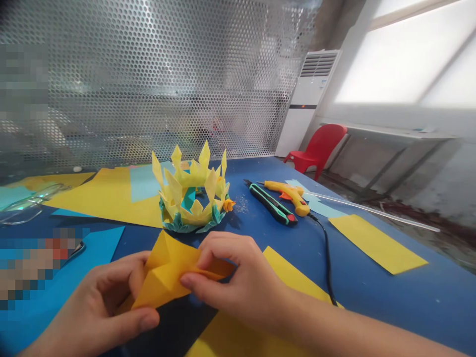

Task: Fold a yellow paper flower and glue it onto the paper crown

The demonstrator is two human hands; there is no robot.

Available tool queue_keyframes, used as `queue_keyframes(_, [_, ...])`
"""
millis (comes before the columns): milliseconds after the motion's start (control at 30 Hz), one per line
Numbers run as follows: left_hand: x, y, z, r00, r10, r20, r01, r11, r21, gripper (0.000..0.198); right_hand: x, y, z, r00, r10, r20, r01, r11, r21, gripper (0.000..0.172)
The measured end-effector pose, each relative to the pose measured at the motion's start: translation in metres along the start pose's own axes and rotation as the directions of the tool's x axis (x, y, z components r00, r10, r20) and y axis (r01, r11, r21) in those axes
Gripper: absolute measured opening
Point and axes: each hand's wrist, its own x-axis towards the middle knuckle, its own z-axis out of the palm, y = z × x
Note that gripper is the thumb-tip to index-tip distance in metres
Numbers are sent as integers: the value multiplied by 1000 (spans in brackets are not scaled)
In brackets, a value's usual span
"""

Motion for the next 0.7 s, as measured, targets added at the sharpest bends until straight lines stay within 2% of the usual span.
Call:
queue_keyframes(67, [0,-2,-2,1000,-10,19,11,1000,-18,40,-1,-1,0,1000,13,-8,-13,1000,-27,32])
queue_keyframes(233, [-1,-3,1,989,-138,-57,126,976,-177,41,-3,-2,1,999,25,-27,-26,999,-46,31])
queue_keyframes(333, [0,-2,0,982,-184,-49,171,965,-197,39,-3,-2,2,997,73,-35,-74,997,-23,21])
queue_keyframes(400, [2,-4,-3,988,-157,-8,156,983,-98,30,-2,-2,4,992,117,-50,-118,993,-10,8])
queue_keyframes(467, [3,-9,-9,997,-65,44,63,996,58,14,-1,-1,5,986,155,-55,-156,988,-16,28])
queue_keyframes(500, [3,-11,-12,999,-7,53,-1,990,144,13,-1,-1,5,985,168,-36,-169,985,-23,30])
queue_keyframes(600, [2,-18,-17,990,142,24,-141,924,354,26,-1,-1,5,976,213,48,-212,977,-29,8])
queue_keyframes(700, [2,-19,-16,981,190,26,-181,871,457,35,-1,-2,5,964,257,63,-254,966,-48,19])
